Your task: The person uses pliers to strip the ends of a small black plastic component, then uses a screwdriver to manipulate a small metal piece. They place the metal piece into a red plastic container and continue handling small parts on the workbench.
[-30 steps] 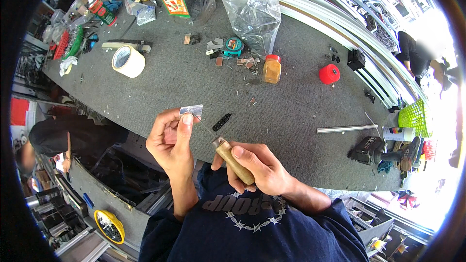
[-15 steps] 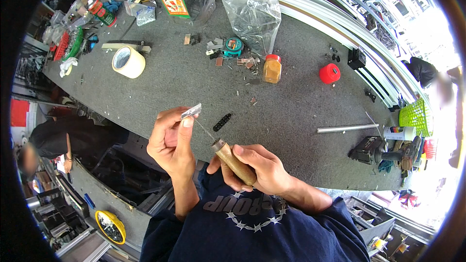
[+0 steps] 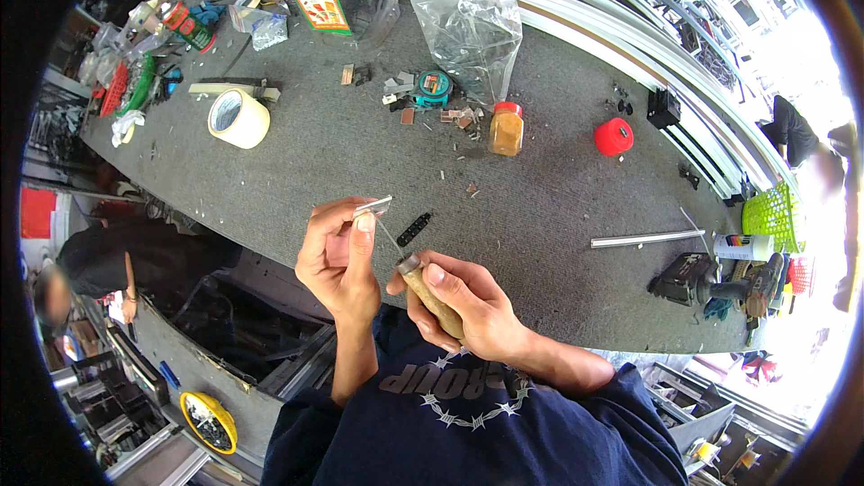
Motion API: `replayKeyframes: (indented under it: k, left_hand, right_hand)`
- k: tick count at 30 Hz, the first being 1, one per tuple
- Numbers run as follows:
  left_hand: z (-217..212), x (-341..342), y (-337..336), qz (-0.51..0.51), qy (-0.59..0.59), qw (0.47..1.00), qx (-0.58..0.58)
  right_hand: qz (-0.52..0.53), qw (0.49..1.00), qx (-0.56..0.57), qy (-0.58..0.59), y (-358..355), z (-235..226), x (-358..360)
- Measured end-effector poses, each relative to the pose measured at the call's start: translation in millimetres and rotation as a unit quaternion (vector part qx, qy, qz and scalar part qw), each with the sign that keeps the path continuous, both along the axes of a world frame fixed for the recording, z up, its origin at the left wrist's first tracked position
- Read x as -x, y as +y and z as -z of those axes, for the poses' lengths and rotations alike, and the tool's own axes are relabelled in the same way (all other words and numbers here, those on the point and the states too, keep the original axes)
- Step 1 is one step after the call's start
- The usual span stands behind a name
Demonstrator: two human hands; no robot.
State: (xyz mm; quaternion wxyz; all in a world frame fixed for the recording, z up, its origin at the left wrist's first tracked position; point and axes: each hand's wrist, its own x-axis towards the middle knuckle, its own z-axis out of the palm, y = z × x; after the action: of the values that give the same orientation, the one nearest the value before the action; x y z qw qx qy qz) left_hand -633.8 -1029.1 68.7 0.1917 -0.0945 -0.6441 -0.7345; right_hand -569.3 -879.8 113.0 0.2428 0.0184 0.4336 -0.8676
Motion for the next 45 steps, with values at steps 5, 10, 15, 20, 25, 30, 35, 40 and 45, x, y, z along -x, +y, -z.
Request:
replayKeyframes:
  k: [5,10,15,20,25,30,35,40,45]
  left_hand:
    - [7,8,-5,0.001,0.018,0.999,0.046]
    - [16,17,-14,0.031,0.046,0.994,0.09]
    - [25,24,-23,0.064,0.074,0.976,0.197]
    - [35,29,-21,0.078,0.073,0.971,0.215]
    - [47,31,-16,0.099,0.057,0.969,0.22]
    - [59,28,-10,0.115,0.043,0.967,0.223]
    - [68,30,-2,0.117,0.035,0.97,0.209]
    - [70,27,7,0.161,-0.014,0.971,0.179]
    - [66,24,10,0.283,-0.082,0.954,0.049]
  right_hand:
    - [-0.003,1.0,0.001,-0.027,6,-3,-5]
    - [0.005,0.997,0.02,-0.072,10,-2,-7]
    - [0.006,0.992,0.024,-0.124,20,4,-10]
    - [0.01,0.986,0.045,-0.159,26,12,-14]
    - [0.023,0.984,0.026,-0.173,29,18,-18]
    - [0.03,0.983,0.005,-0.182,32,23,-21]
    - [0.031,0.986,-0.059,-0.152,35,27,-25]
    - [0.044,0.984,-0.084,-0.151,39,28,-25]
    - [0.04,0.984,-0.079,-0.152,43,24,-26]
